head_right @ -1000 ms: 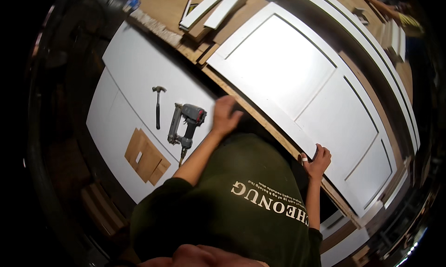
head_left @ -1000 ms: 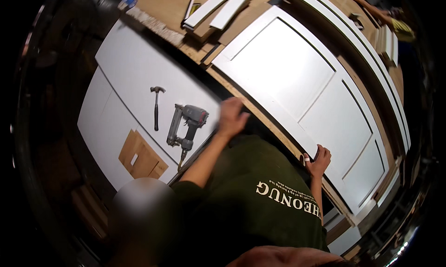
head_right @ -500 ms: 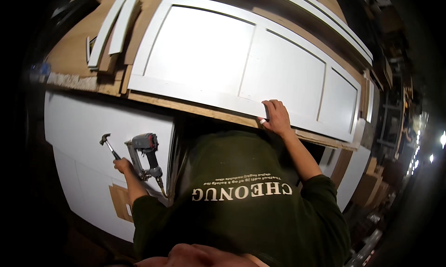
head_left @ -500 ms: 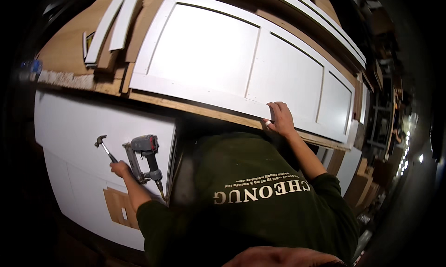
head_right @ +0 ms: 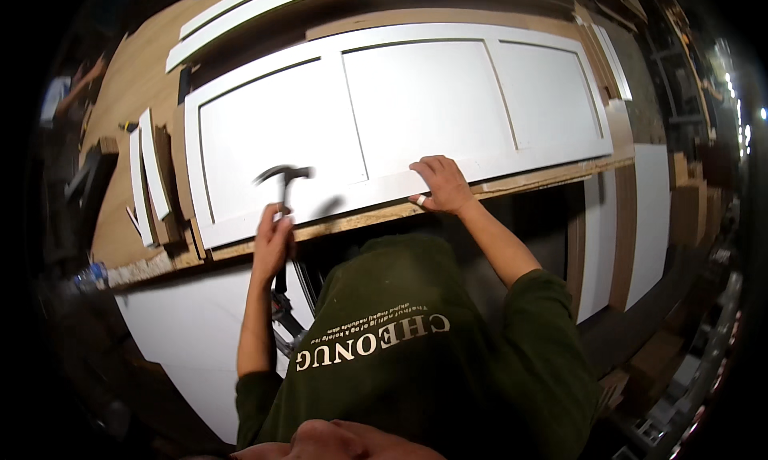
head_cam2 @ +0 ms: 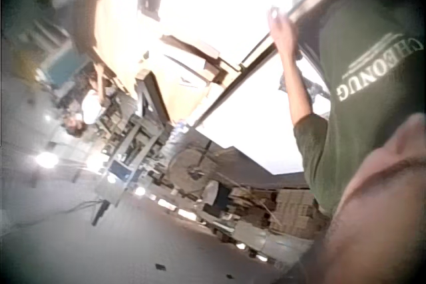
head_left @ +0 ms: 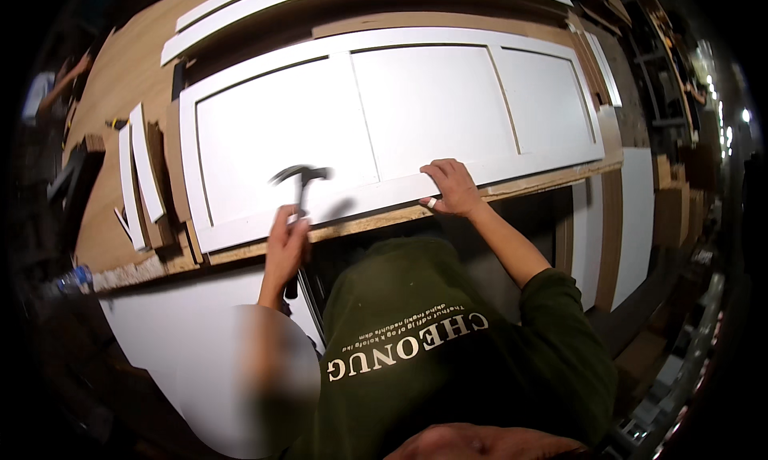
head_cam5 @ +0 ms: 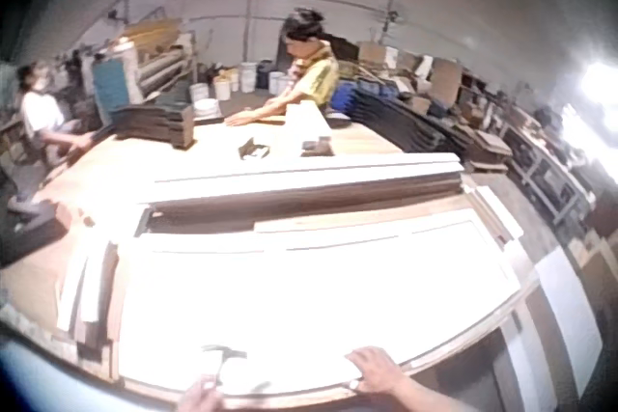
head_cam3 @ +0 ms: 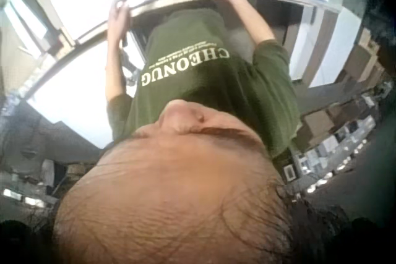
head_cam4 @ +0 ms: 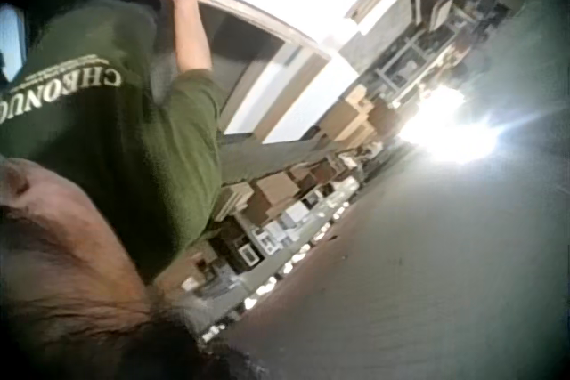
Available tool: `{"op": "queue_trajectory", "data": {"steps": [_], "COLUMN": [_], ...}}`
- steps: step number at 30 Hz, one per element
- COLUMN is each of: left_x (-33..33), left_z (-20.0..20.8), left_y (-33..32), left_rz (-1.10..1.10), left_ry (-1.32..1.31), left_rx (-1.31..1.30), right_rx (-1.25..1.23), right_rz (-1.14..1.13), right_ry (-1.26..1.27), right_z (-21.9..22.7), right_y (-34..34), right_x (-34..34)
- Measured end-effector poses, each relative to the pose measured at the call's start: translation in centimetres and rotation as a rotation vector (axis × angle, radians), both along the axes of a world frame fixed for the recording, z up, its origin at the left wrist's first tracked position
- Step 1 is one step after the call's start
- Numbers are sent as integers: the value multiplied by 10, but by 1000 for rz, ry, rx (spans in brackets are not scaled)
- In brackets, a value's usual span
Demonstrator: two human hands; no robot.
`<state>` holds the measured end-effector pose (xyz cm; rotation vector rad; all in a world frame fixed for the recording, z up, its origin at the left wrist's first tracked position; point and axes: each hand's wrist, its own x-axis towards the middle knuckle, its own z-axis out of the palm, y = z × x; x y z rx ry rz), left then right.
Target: The person assembles a cabinet door or furniture panel by securing parts together using a pneumatic nail gun and a hammer, then moves the assembled panel and prepares to work on a white board.
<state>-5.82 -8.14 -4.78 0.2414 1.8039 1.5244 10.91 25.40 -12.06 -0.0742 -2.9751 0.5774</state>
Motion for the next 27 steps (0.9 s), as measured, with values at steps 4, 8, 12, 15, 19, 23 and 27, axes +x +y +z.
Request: {"op": "queue_trajectory", "data": {"steps": [4,8,12,15,19,23,27], "left_x": [-35,-58,-69,-49,-78,-47,-80], "left_z": [-28,-27,-52,-36,-38,-37,-46], "left_y": [84,137,133,130,142,137,147], "left_rz": [-504,-676,-735,-894,-731,-961,-832], "left_ry": [-37,71,471,505,405,661,557], "left_rx": [-170,-356,-435,-451,-427,-370,-365], "right_rx": [29,-3,-2,12,19,37,44], "right_rz": [-20,-24,-26,-4,1,9,9], "right_ry": [67,-1,40,44,14,30,1], "right_z": [-10,-11,-20,-21,-23,-22,-19], "right_y": [11,12,13,15,16,18,18], "right_x": [6,6,9,9,10,10,8]}}
